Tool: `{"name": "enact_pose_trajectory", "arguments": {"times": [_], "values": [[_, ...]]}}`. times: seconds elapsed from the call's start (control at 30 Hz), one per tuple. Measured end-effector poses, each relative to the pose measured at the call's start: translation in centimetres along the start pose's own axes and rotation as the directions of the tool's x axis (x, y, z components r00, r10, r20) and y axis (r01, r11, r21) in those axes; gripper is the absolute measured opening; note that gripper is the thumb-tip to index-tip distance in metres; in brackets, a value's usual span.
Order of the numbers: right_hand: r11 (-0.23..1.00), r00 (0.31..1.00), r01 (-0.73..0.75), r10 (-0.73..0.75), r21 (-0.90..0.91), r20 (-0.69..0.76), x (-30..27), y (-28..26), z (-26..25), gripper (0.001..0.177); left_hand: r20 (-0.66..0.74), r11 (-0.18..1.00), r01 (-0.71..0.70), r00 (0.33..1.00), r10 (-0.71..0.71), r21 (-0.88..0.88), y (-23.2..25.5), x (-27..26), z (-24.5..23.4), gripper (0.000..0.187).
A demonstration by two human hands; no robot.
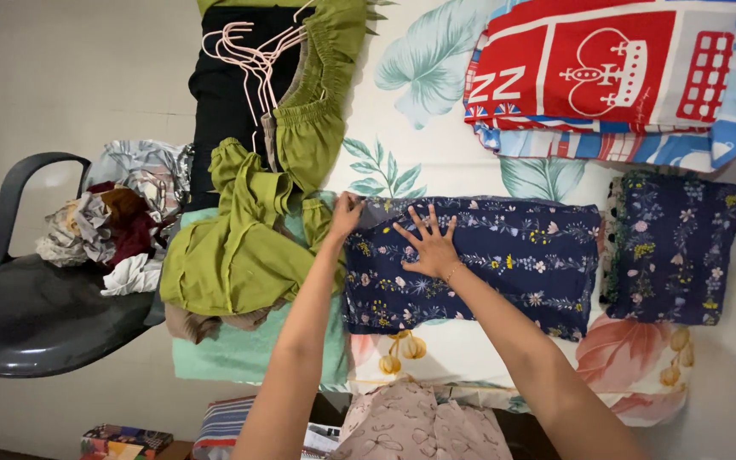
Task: The person is folding various items of laundry on a bed.
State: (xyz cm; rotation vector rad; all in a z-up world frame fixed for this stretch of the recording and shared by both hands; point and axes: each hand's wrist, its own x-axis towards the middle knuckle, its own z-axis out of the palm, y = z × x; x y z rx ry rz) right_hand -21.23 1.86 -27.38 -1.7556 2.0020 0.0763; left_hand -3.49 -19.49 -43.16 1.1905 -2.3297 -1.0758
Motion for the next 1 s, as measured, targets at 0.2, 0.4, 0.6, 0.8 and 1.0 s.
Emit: {"name": "enact_pose_trajectory", "arguments": {"times": [0.2,0.4,0.6,0.8,1.0], "values": [[1.0,1.0,-0.002,0.002,-0.018,-0.01,0.4,-0.2,0.0,0.101,-0.023,0.935,0.075,0.996,-0.088,-0.346,1.6,-2.1,-2.6,0.034],[0.998,0.999,0.015,-0.017,-0.06,-0.033,-2.0,-0.8,0.2,0.097,-0.183,0.932,0.026,0.978,-0.099,-0.362,8.6,-5.1,-6.9,0.043],[0.899,0.842,-0.131,0.323,0.417,-0.432,-15.3,1.0,-3.9,0.062,-0.363,0.911,0.148,0.883,-0.297,-0.385,11.4,-19.0,-5.3,0.044],[0.512,0.146,-0.78,0.707,0.359,-0.692,-31.7,14.2,12.8,0.054,-0.583,0.842,0.539,0.693,-0.424,0.03,9.9,-28.9,0.8,0.086],[-0.265,0.21,-0.439,0.899,0.858,0.385,-30.1,21.5,18.1,0.05,-0.397,0.68,0.624,0.553,-0.732,-0.385,10.3,-25.9,0.4,0.105]]}}
